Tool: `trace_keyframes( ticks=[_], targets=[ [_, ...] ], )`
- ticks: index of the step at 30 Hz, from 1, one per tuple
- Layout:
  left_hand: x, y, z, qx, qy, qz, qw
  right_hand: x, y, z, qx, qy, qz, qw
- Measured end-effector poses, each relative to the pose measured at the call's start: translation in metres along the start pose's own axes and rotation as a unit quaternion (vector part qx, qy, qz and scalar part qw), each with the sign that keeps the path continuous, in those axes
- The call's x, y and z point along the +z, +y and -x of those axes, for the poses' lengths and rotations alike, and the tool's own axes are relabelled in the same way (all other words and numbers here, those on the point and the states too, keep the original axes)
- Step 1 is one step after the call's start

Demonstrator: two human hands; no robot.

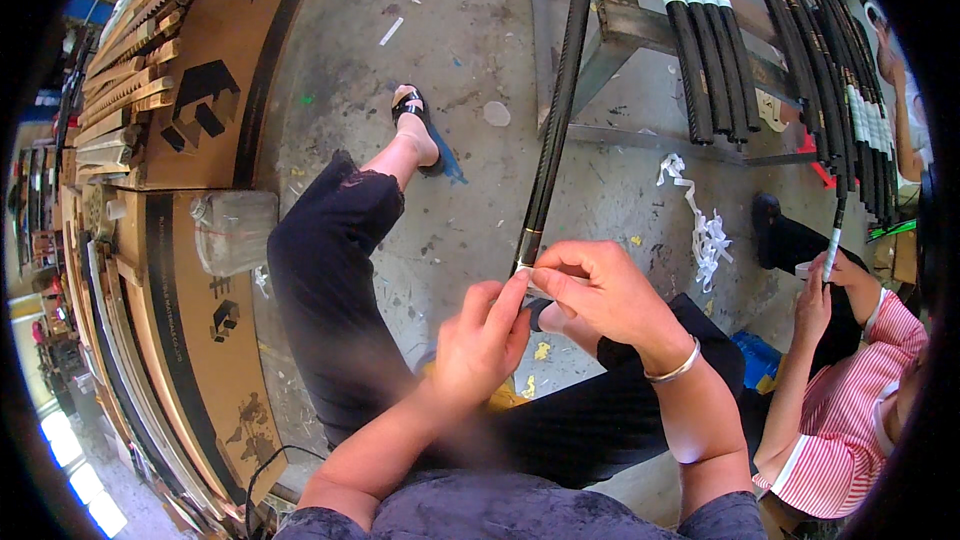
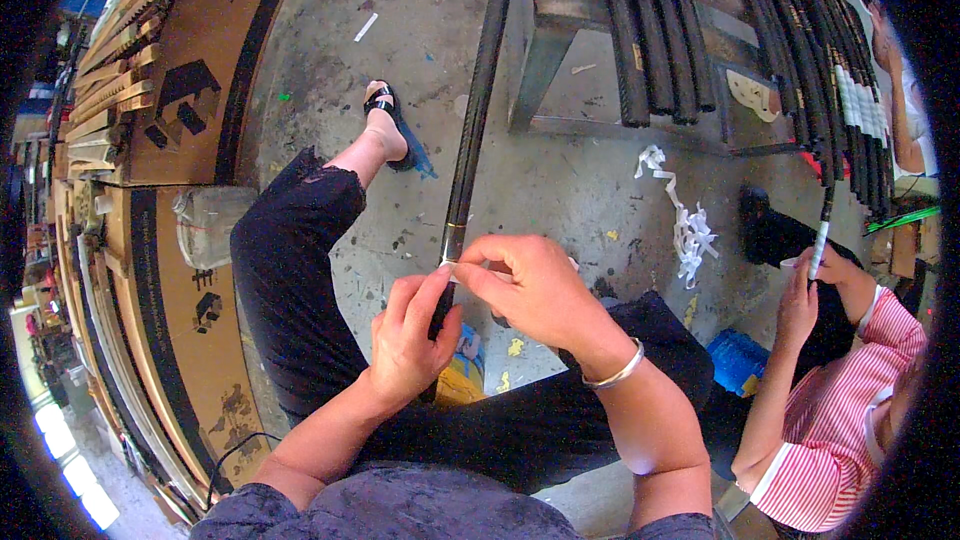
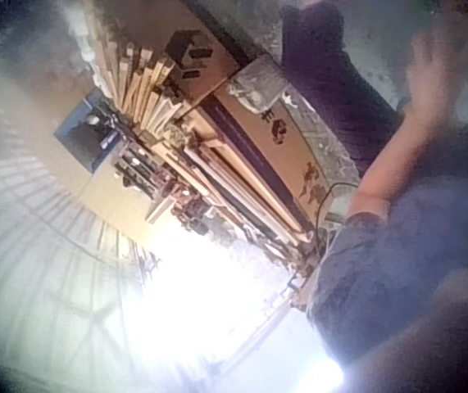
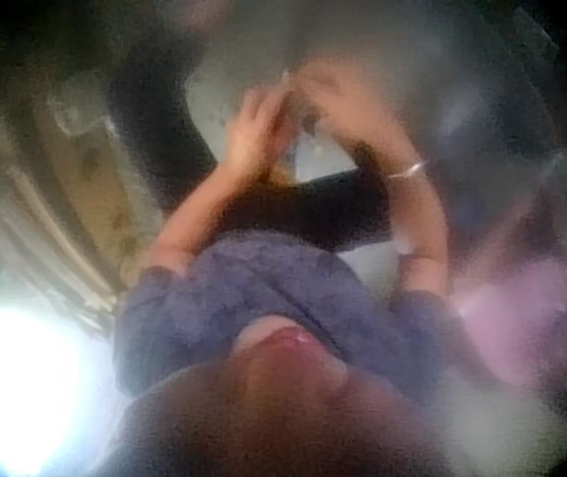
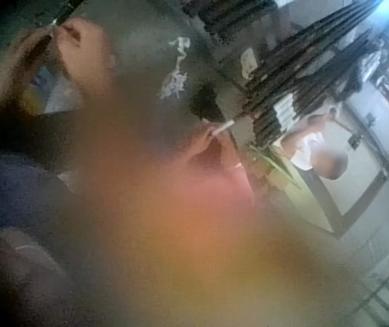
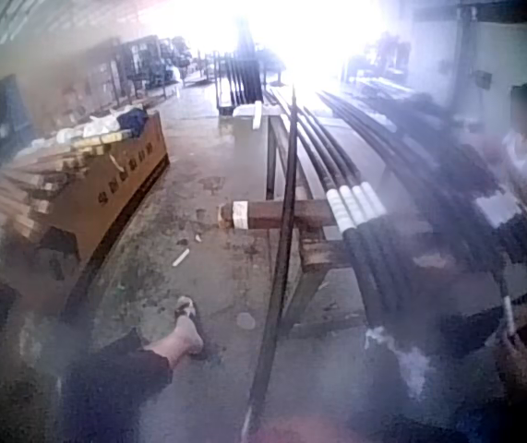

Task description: The person applies pieces of white tape around the surface of long black rods, then gathers a bundle of the rods and places them together.

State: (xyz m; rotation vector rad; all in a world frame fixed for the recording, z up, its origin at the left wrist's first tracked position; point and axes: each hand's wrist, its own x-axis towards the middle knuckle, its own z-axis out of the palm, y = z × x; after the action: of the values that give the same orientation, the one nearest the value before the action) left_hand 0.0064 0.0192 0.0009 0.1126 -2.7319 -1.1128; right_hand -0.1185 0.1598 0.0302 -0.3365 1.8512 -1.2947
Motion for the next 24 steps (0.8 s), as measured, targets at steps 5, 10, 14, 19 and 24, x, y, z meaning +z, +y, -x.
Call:
trace_keyframes(
  ticks=[5, 10, 14, 19, 24],
  targets=[
    [0.0000, -0.0013, 0.0006, -0.005, -0.002, 0.002, 1.000, 0.0021, 0.0011, -0.0014, -0.002, -0.001, -0.013, 1.000],
    [0.0010, -0.0015, -0.0001, -0.001, 0.001, 0.007, 1.000, 0.0003, 0.0000, -0.0003, 0.004, 0.003, 0.006, 1.000],
    [0.0010, -0.0025, 0.0004, 0.000, 0.002, 0.005, 1.000, 0.0008, 0.0011, -0.0016, -0.002, 0.004, 0.019, 1.000],
    [0.0005, -0.0013, -0.0006, -0.004, 0.003, 0.010, 1.000, 0.0010, 0.0036, -0.0019, -0.006, 0.005, 0.019, 1.000],
    [0.0000, -0.0019, -0.0005, -0.001, 0.005, 0.014, 1.000, 0.0007, 0.0027, -0.0018, 0.000, -0.004, -0.001, 1.000]
  ],
)
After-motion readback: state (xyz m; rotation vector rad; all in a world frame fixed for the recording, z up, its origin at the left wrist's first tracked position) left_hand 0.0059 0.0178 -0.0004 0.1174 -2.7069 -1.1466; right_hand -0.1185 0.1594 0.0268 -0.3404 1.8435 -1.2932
